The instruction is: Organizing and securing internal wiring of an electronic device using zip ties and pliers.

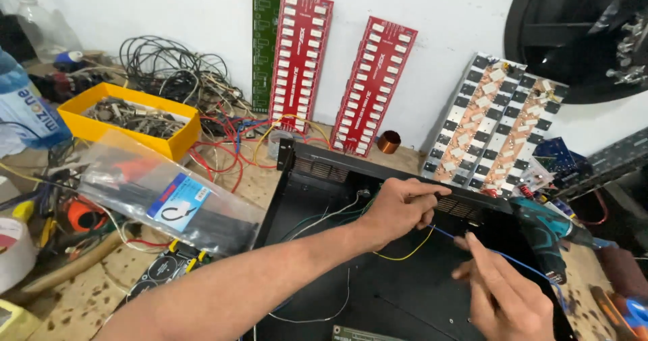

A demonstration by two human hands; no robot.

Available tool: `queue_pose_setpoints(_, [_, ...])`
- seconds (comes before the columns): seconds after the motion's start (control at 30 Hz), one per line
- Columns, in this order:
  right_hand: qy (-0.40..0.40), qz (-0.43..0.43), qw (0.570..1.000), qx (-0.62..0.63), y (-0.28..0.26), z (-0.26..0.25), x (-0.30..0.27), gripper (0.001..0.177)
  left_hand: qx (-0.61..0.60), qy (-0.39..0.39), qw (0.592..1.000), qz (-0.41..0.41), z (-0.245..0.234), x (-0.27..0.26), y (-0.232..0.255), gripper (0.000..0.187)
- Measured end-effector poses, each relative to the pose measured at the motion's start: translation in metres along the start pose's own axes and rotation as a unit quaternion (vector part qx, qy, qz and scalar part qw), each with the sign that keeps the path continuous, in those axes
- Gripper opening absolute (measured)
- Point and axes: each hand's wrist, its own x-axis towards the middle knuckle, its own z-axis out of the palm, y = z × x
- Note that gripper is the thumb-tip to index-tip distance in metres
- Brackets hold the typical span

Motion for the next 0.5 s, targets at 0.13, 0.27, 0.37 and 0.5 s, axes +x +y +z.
queue_pose_setpoints(0.13, [0.009,0.078,0.997,0.001,0.023,0.007,0.0,0.044,0.035,0.078,0.987,0.137,0.001,0.003,0.018,0.027])
queue_pose_setpoints(0.27, [0.019,0.07,0.995,-0.067,0.035,0.012,-0.005,0.042,0.055,0.109,0.981,0.149,0.003,-0.002,0.028,0.027])
queue_pose_setpoints(0.37, [0.032,0.067,0.996,-0.047,0.024,0.003,0.005,0.039,0.057,0.09,0.979,0.171,0.001,-0.006,0.036,0.027])
queue_pose_setpoints(0.5, [0.038,0.093,0.994,-0.053,0.023,0.0,0.003,0.038,-0.001,0.101,0.984,0.147,0.001,-0.002,0.033,0.024])
